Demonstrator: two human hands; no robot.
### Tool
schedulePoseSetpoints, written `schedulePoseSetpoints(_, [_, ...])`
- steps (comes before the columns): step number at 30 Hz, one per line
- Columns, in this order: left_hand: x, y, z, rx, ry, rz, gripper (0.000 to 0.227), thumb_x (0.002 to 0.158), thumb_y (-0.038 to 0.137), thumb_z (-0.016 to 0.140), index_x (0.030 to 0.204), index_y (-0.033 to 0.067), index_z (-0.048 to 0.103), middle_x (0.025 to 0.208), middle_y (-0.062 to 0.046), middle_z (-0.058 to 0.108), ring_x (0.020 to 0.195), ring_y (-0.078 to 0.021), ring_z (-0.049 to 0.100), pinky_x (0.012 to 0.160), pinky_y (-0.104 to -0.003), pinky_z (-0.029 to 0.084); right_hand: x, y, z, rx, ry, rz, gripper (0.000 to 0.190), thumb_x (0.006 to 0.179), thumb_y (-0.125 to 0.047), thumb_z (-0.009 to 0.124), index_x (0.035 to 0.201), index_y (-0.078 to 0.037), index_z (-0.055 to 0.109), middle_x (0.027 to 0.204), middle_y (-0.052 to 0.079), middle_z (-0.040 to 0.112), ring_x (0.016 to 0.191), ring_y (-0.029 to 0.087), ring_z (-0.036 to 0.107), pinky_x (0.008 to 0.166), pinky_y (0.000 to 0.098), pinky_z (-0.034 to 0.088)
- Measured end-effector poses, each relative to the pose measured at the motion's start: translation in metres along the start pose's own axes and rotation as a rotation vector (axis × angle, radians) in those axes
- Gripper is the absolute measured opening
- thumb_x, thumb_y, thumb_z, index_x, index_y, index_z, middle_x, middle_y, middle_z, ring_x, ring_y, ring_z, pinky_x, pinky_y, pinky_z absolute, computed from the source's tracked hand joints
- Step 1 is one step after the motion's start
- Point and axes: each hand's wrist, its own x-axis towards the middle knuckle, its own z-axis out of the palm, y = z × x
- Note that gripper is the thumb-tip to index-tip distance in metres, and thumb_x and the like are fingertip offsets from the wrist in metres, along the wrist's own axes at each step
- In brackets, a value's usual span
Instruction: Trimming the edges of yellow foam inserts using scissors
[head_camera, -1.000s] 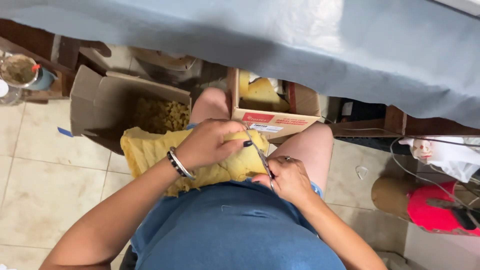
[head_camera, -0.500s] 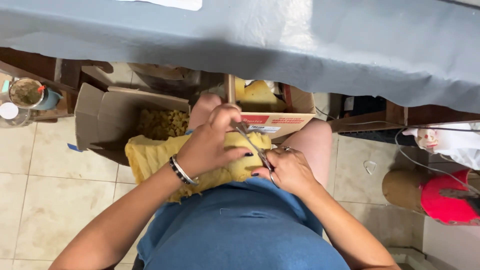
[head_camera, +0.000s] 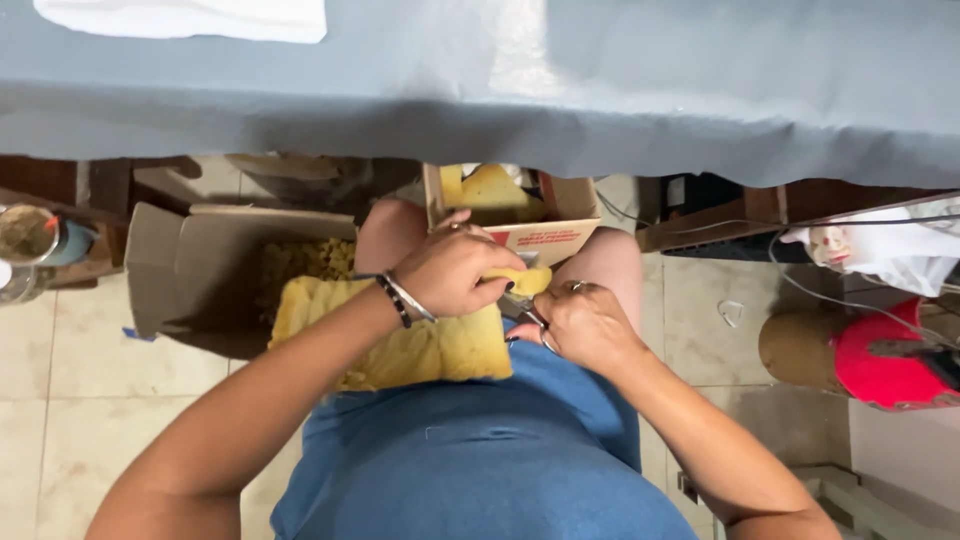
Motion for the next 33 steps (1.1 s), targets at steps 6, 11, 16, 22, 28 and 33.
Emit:
schedulePoseSetpoints(6, [-0.008, 0.008, 0.009, -0.741, 0.569, -0.112, 0.045, 0.092, 0.005, 0.068, 0.134, 0.02, 0.069, 0.12, -0.003, 0.075, 0.112, -0.0206, 0.071, 0.104, -0.036, 0.052, -0.003, 0.002, 0.009, 0.158, -0.293, 0.222, 0.055, 0.093, -0.07, 0.05, 0.078, -0.018, 0.061, 0.07, 0.01, 0.069, 0.078, 0.035, 0.072, 0.071, 0.051, 0.057])
schedulePoseSetpoints(11, [-0.001, -0.048, 0.056, -1.185, 0.896, -0.187, 0.036, 0.1, 0.005, 0.066, 0.136, 0.0084, 0.059, 0.124, -0.013, 0.07, 0.11, -0.0185, 0.066, 0.105, -0.039, 0.053, -0.006, -0.008, 0.0, 0.472, -0.293, 0.324, 0.048, 0.09, -0.064, 0.058, 0.096, -0.017, 0.062, 0.083, 0.014, 0.07, 0.086, 0.039, 0.073, 0.075, 0.0511, 0.058])
schedulePoseSetpoints(16, [-0.001, -0.041, 0.055, -1.23, 0.913, -0.19, 0.035, 0.1, 0.003, 0.063, 0.134, 0.0084, 0.06, 0.12, -0.015, 0.071, 0.099, -0.0209, 0.069, 0.099, -0.041, 0.056, 0.009, -0.028, 0.076, 0.97, 0.092, 0.33, 0.05, 0.078, -0.04, 0.088, 0.108, -0.013, 0.059, 0.096, 0.014, 0.068, 0.076, 0.033, 0.076, 0.062, 0.0398, 0.061])
schedulePoseSetpoints(22, [-0.022, -0.066, 0.036, -1.151, 0.943, -0.223, 0.041, 0.098, 0.002, 0.064, 0.138, 0.0106, 0.059, 0.125, -0.013, 0.069, 0.097, -0.0211, 0.069, 0.095, -0.041, 0.059, 0.044, -0.043, 0.103, 1.542, 0.32, 0.285, 0.055, 0.074, 0.002, 0.089, 0.108, -0.008, 0.047, 0.093, 0.005, 0.054, 0.073, 0.019, 0.066, 0.062, 0.0264, 0.058])
schedulePoseSetpoints(28, [-0.091, -0.065, -0.053, -0.501, 0.824, -0.357, 0.036, 0.095, 0.017, 0.061, 0.13, 0.0095, 0.063, 0.13, -0.009, 0.069, 0.113, -0.022, 0.069, 0.096, -0.035, 0.056, 0.055, -0.013, 0.073, 1.701, 0.501, 0.417, 0.043, 0.076, 0.008, 0.082, 0.094, -0.016, 0.051, 0.091, -0.004, 0.048, 0.079, 0.006, 0.047, 0.076, 0.0235, 0.041])
schedulePoseSetpoints(33, [-0.136, -0.035, -0.066, -0.527, 0.752, -0.47, 0.035, 0.09, 0.02, 0.061, 0.124, 0.0154, 0.069, 0.12, -0.002, 0.076, 0.102, -0.0156, 0.073, 0.086, -0.031, 0.056, 0.04, 0.071, 0.068, 2.045, 0.909, 0.672, 0.052, 0.068, 0.027, 0.068, 0.107, -0.006, 0.055, 0.109, 0.003, 0.062, 0.107, 0.008, 0.061, 0.109, 0.0274, 0.039])
